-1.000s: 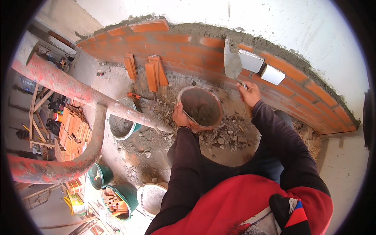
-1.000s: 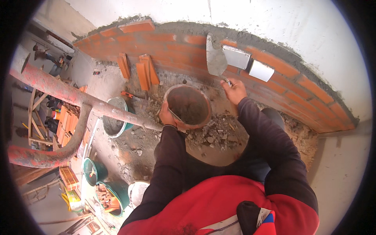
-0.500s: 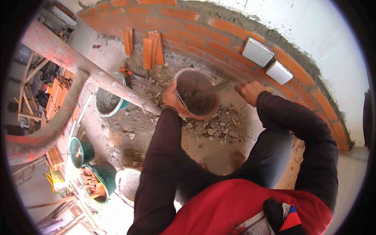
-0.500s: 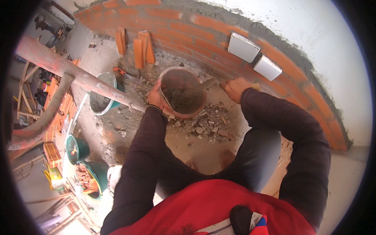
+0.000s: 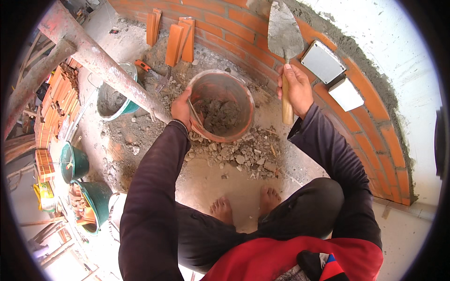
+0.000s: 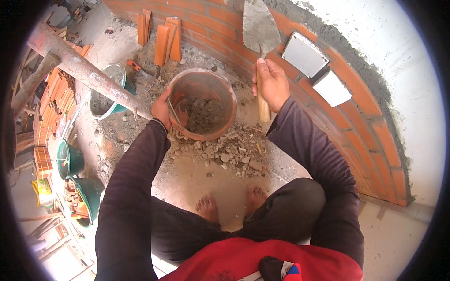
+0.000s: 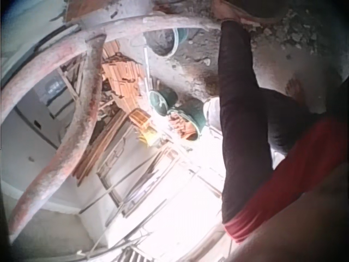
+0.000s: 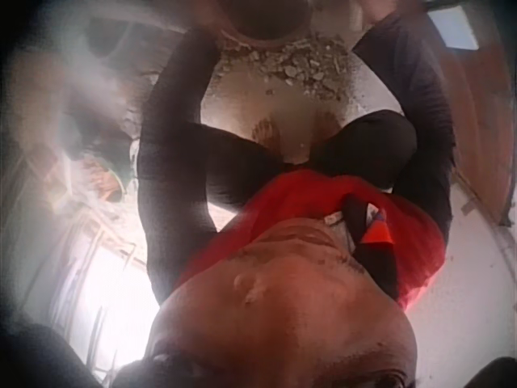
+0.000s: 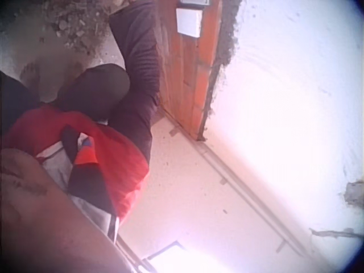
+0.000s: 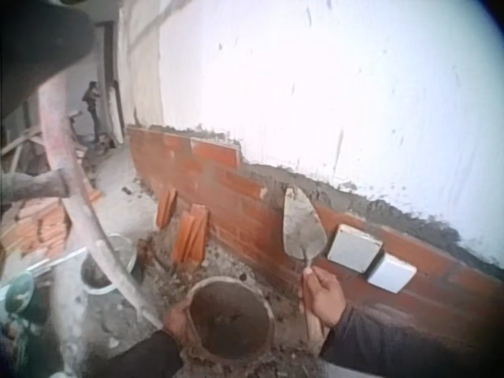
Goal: The person applies mortar to bricks using a trowel and places them onto a wall. They tap the bricks with a hammer to secure them and use their fingers to adjust the alignment.
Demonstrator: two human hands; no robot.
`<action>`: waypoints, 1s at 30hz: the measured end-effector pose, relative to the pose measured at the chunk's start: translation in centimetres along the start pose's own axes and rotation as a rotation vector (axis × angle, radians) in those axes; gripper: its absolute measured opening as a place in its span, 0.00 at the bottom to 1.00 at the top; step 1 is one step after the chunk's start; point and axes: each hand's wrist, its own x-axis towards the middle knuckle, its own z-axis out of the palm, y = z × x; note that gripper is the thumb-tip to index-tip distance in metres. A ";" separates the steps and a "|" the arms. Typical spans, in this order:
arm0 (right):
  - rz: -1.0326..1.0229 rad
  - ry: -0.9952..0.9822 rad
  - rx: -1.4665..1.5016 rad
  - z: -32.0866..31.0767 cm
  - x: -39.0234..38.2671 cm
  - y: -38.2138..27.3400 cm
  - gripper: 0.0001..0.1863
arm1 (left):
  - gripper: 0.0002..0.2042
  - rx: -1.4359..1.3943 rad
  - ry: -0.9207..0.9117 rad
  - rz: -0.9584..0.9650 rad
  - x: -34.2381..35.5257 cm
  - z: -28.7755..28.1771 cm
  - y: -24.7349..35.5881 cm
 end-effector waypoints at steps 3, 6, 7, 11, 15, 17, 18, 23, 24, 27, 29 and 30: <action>0.042 0.028 0.085 0.7 0.6 0.4 0.18 | 0.21 0.038 -0.014 0.036 0.4 -0.3 -0.2; 0.052 0.009 0.024 0.9 0.2 0.8 0.18 | 0.22 0.099 -0.016 0.067 0.9 -0.7 -0.6; 0.056 0.011 0.025 0.9 -0.1 0.9 0.18 | 0.22 0.126 -0.008 0.066 0.8 -0.6 -0.6; -0.013 0.030 -0.029 1.0 -0.3 0.6 0.19 | 0.21 0.107 -0.031 0.060 0.3 0.2 -0.1; 0.007 0.081 0.030 1.4 0.1 -0.9 0.19 | 0.21 0.126 -0.029 0.076 0.5 0.1 -0.3; 0.046 0.043 -0.012 1.3 -0.5 -0.4 0.18 | 0.21 0.132 -0.033 0.095 0.7 -0.1 -0.5; 0.063 0.022 -0.037 1.3 -0.9 -0.4 0.18 | 0.21 0.120 -0.039 0.099 0.7 0.0 -0.6; -0.277 0.077 -0.644 -1.6 -3.3 -3.7 0.11 | 0.22 0.175 -0.039 0.131 0.3 0.9 -0.7; -0.420 0.082 -0.808 -2.2 -3.6 -4.9 0.10 | 0.22 0.212 -0.046 0.185 0.4 1.1 -0.9; -0.623 0.108 -1.185 -3.1 -4.5 -10.2 0.11 | 0.22 0.303 -0.050 0.271 -1.0 3.0 -0.3; -0.731 0.091 -1.476 -4.4 -4.3 -12.7 0.11 | 0.21 0.353 -0.059 0.288 -2.0 3.9 0.0; -0.689 0.097 -1.580 -4.8 -4.2 -13.8 0.11 | 0.21 0.373 -0.077 0.288 -2.1 4.3 -0.1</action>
